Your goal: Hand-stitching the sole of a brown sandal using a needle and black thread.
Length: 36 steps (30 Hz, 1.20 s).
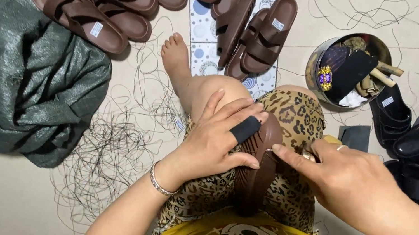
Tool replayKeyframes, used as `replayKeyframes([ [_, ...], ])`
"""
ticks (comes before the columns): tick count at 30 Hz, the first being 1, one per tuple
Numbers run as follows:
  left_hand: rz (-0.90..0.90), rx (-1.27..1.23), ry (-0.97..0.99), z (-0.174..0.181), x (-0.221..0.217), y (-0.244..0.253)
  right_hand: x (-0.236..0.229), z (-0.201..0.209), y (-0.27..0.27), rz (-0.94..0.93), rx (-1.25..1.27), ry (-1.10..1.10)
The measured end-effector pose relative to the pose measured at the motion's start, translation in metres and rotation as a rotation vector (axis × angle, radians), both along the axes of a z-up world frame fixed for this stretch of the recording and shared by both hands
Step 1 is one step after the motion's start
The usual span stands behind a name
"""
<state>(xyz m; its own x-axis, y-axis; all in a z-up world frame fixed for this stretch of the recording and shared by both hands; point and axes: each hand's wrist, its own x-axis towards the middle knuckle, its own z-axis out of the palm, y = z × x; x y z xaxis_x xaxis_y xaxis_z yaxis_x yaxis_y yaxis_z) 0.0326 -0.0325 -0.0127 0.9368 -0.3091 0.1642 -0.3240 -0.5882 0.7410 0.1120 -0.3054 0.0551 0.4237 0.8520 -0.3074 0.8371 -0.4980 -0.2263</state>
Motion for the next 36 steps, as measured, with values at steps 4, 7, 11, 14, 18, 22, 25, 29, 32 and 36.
replayKeyframes([
  [4, 0.04, 0.043, -0.069, -0.005, -0.001, -0.006, 0.002, 0.016, 0.01, 0.093, -0.18, -0.119],
  [7, 0.078, 0.058, -0.108, -0.007, -0.002, -0.01, 0.002, 0.02, 0.014, 0.182, -0.267, -0.218],
  [11, 0.123, 0.093, -0.148, -0.013, -0.003, -0.016, 0.002, 0.026, 0.023, 0.233, -0.291, -0.282],
  [14, 0.133, 0.113, -0.172, -0.017, -0.002, -0.018, 0.01, 0.023, 0.037, 0.143, -0.283, -0.155],
  [18, 0.148, 0.119, -0.2, -0.023, 0.0, -0.017, 0.015, 0.015, 0.049, 0.088, -0.393, -0.055],
  [22, 0.119, 0.074, -0.208, -0.027, 0.004, -0.016, 0.017, 0.006, 0.055, 0.108, -0.265, -0.107],
  [25, 0.1, 0.07, -0.184, -0.027, 0.007, -0.019, 0.021, 0.002, 0.053, 0.009, -0.251, 0.029],
  [29, 0.145, 0.085, -0.095, -0.022, -0.002, -0.029, 0.016, -0.012, 0.024, -0.169, 0.082, 0.117],
  [32, 0.234, -0.03, -0.358, 0.003, -0.011, -0.027, 0.012, -0.015, 0.006, 0.011, 0.404, 0.008],
  [36, 0.237, -0.036, -0.298, 0.006, -0.013, -0.021, 0.025, -0.021, -0.001, 0.079, 0.3, -0.011],
])
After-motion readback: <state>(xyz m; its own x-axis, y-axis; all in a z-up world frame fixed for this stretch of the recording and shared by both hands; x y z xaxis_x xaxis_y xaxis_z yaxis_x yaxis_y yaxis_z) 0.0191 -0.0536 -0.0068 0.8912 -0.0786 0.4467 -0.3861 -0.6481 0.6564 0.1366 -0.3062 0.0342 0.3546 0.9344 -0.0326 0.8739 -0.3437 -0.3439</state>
